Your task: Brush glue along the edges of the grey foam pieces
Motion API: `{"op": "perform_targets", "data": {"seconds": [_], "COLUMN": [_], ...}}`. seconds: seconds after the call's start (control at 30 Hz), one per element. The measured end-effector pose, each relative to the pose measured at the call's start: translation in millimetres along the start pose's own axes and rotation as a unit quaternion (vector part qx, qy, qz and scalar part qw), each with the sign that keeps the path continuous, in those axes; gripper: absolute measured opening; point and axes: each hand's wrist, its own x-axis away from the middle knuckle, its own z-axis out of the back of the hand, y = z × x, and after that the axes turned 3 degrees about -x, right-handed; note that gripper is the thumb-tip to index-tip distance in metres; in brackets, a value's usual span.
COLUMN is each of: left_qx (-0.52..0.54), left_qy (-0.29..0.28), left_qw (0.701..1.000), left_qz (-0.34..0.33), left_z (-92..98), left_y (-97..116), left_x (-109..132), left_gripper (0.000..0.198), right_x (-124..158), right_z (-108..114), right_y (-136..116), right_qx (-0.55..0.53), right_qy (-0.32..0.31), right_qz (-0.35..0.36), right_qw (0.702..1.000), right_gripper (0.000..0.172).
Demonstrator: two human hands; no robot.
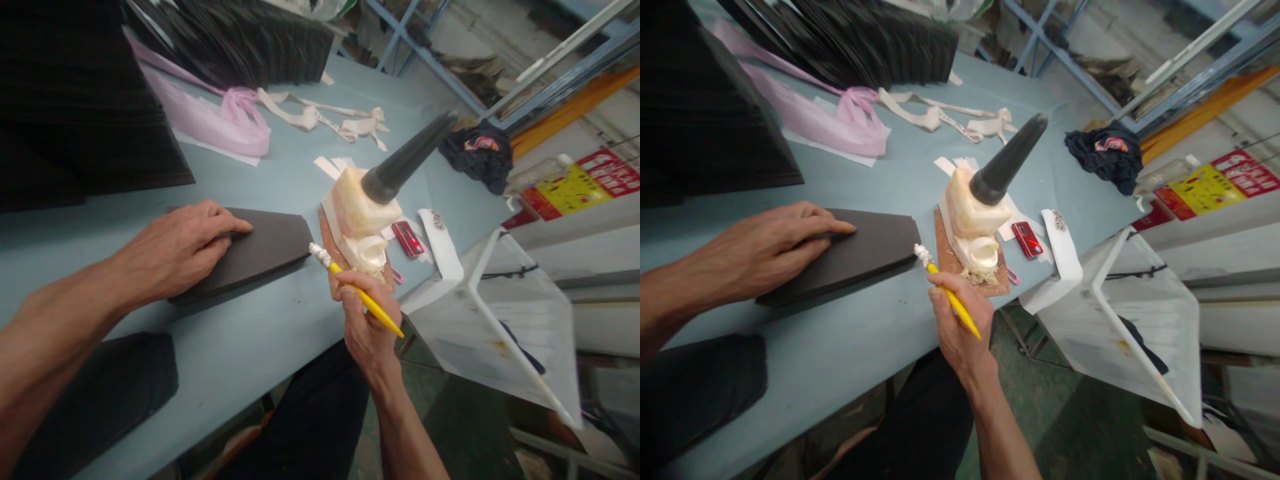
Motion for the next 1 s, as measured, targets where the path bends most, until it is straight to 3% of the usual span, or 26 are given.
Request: {"op": "perform_targets", "data": {"seconds": [0.23, 0.33, 1.0], "left_qx": [-0.005, 0.005, 0.096], "left_qy": [0.012, 0.017, 0.012], "left_qw": [1.000, 1.000, 0.995], "left_qz": [0.001, 0.004, -0.021], "left_z": [-4.4, -3.1, 6.2], "left_y": [-5, -3, -11], "left_x": [1, 1, 2], "left_gripper": [0.051, 0.049, 0.045], "right_x": [-16, -18, -11], "right_z": [-2, -2, -19], "right_y": [-6, -6, -38], "right_qx": [0.028, 0.032, 0.028], "right_qy": [-0.068, -0.067, -0.118], "right_qz": [0.070, 0.089, 0.092], "right_qw": [0.995, 0.993, 0.988], "right_gripper": [0.014, 0.013, 0.016]}}
